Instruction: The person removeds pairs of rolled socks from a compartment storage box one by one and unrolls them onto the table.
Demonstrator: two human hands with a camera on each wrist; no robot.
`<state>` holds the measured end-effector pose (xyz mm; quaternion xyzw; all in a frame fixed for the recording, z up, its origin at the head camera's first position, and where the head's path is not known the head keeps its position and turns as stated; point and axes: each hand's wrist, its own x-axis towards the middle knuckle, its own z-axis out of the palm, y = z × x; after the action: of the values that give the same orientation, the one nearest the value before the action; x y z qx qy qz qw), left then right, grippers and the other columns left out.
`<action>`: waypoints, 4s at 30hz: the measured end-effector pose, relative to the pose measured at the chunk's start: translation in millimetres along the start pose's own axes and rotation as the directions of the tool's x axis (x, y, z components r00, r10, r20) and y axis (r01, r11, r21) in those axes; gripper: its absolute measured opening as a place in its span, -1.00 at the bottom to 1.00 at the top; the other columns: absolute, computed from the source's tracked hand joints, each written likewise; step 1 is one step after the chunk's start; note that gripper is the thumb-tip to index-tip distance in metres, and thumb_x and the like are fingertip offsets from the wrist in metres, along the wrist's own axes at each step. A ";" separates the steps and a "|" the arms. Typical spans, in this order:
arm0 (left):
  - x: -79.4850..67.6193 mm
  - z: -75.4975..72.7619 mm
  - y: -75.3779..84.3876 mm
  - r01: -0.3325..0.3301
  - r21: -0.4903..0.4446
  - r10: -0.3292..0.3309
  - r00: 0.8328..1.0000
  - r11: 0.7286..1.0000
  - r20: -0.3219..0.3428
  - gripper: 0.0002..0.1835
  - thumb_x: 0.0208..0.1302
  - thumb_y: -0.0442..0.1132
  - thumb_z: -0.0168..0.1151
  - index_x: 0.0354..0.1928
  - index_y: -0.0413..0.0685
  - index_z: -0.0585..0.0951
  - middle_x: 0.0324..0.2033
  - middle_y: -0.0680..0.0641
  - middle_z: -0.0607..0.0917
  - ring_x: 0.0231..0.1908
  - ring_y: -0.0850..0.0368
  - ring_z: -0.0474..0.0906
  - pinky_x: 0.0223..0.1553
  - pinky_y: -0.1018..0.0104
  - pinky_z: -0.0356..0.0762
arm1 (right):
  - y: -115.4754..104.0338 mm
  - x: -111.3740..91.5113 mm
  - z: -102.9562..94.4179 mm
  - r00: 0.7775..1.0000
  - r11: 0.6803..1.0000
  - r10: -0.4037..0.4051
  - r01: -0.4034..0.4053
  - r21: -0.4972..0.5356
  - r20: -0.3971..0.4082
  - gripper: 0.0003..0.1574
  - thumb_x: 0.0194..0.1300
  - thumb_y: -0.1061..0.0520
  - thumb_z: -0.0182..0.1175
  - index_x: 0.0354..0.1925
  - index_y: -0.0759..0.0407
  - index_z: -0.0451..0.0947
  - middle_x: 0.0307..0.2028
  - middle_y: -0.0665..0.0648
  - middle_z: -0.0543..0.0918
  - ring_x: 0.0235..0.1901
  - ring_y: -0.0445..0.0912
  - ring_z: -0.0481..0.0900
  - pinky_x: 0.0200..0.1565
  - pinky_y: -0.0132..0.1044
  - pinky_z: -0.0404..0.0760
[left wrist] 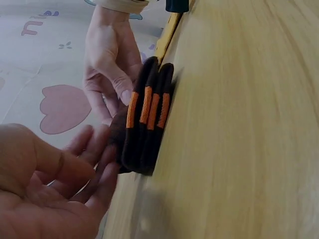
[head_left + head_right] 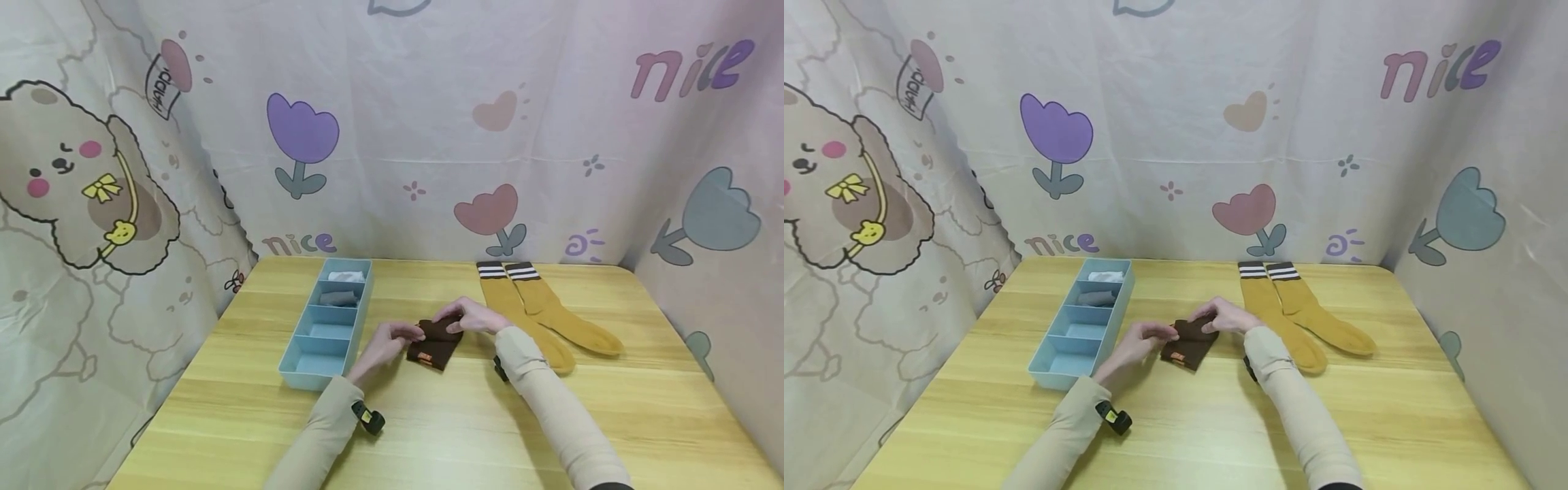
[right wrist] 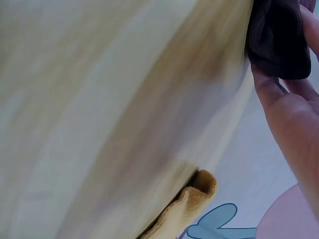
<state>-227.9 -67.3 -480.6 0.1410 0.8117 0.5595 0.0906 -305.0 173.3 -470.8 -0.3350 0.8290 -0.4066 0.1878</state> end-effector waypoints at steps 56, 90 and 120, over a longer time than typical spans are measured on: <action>8.8 4.4 1.2 0.033 0.226 -0.059 0.992 0.974 0.108 -0.83 0.13 -0.50 0.37 -0.20 -0.31 0.75 -0.37 -0.20 0.79 -0.47 0.32 0.50 -0.44 0.51 0.46 | -4.3 7.1 7.8 0.994 0.994 0.054 -0.062 -0.090 -0.091 -0.63 0.17 0.29 0.32 -0.01 0.26 0.62 -0.06 0.26 0.69 -0.09 -0.01 0.61 -0.05 -0.24 0.58; 3.2 -0.9 2.4 0.038 0.197 -0.064 0.990 0.980 0.129 -0.83 0.12 -0.51 0.39 -0.20 -0.32 0.74 -0.42 -0.23 0.76 -0.49 0.34 0.50 -0.43 0.52 0.47 | -7.6 14.7 12.1 0.953 0.984 -0.031 -0.024 -0.177 -0.301 -0.87 0.27 0.32 0.20 -0.23 0.23 0.67 -0.19 0.22 0.67 -0.28 -0.09 0.58 -0.23 -0.34 0.54; -2.8 -5.7 -0.4 0.037 0.199 -0.071 0.984 0.979 0.166 -0.83 0.08 -0.54 0.39 -0.25 -0.29 0.75 -0.46 -0.15 0.74 -0.48 0.31 0.48 -0.45 0.50 0.41 | -10.5 29.7 16.7 0.933 0.956 0.089 -0.178 -0.232 -0.349 -0.72 0.35 0.19 0.21 -0.01 0.28 0.60 -0.06 0.29 0.71 0.00 0.14 0.64 0.13 0.06 0.56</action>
<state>-227.0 -73.5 -478.9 0.1747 0.8554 0.4601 0.1613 -312.0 138.4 -473.6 -0.2249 0.9158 -0.3316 0.0260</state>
